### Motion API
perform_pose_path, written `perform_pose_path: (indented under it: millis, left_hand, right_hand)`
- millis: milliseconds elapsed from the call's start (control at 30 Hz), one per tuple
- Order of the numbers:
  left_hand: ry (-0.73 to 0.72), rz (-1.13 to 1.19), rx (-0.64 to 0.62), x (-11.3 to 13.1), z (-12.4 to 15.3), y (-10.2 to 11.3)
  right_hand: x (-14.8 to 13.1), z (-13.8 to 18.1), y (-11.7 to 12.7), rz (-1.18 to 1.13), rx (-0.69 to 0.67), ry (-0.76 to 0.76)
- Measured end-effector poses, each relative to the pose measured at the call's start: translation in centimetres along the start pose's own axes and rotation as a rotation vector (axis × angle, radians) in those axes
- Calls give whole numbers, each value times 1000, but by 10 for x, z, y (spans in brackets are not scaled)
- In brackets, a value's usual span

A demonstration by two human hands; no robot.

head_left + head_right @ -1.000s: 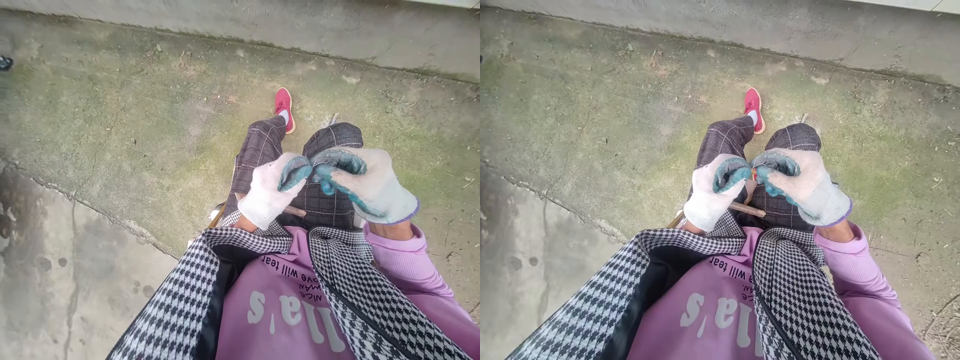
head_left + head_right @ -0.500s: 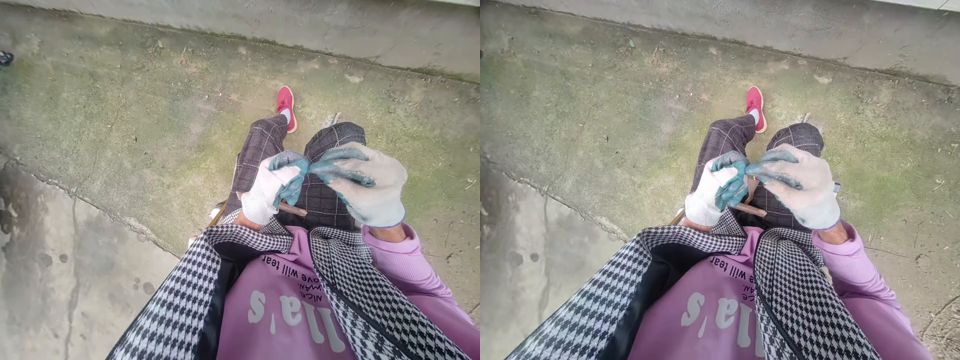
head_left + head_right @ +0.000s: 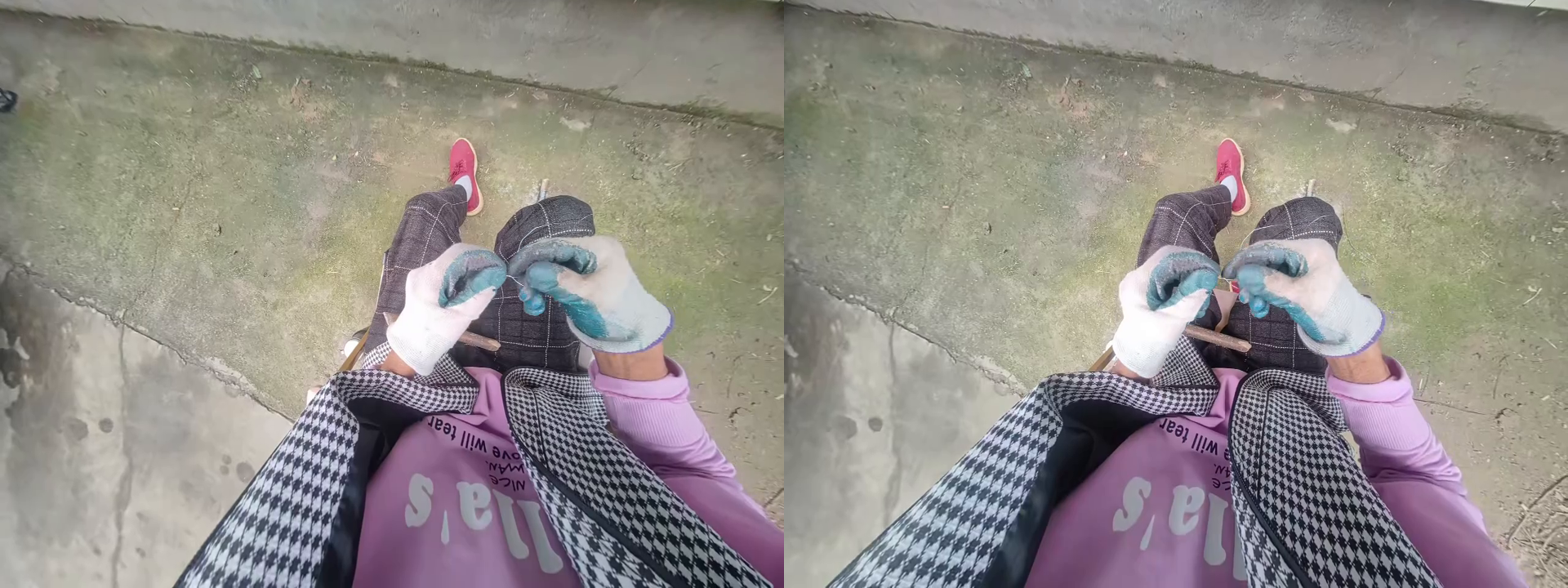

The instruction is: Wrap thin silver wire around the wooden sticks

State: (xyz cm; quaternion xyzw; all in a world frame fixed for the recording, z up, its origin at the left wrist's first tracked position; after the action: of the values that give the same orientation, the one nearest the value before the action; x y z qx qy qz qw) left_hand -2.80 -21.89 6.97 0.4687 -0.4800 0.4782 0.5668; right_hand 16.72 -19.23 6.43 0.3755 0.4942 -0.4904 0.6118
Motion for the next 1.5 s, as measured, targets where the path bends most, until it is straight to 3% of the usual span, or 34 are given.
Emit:
perform_pose_path:
  millis: [167, 367, 467, 567, 633, 700, 900, 1067, 1200, 1300, 1500]
  left_hand:
    - [-8, -51, -18, -1, 3, -2]
    - [34, 33, 25, -9, -3, -3]
    - [120, 181, 34, -23, -5, -9]
    - [255, 377, -40, -40, -3, -27]
    - [306, 467, -90, -46, -1, -38]
    - [289, 460, -66, -46, 0, -37]
    - [-81, 14, 133, -15, 7, -3]
    - [-447, -476, 109, 8, 19, -6]
    - [-785, -698, 117, 26, 33, -14]
    - [-880, -774, 155, 34, 39, -14]
    - [-918, -780, 167, 36, 40, -13]
  right_hand:
    - [-9, 3, -3, 127, -48, -4]
    - [-28, 12, 4, 476, -30, 219]
    - [-35, 22, 4, 764, 68, 352]
    - [-44, 32, 5, 975, 242, 447]
    - [-49, 35, 8, 968, 325, 481]
    - [-47, 31, 11, 849, 301, 436]
    - [-22, 10, 10, 404, 19, 108]
    - [-15, 7, 5, 290, -18, -12]
    - [-15, 6, 7, 335, -2, 0]
    - [-21, 10, 13, 418, 71, 59]
    - [-32, 21, 8, 436, 209, 111]
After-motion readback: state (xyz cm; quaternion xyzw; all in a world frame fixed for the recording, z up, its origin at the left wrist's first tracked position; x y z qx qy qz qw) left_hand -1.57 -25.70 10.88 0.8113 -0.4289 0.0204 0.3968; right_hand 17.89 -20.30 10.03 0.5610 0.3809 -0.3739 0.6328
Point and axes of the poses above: each hand's wrist, its own z-axis away from the middle knuckle, its own y-axis out of the back of the hand, x = y × z, the point moved 10 cm from there along -z, towards the middle knuckle, and after that the axes turned 4 degrees about z, right-handed, at the moved point
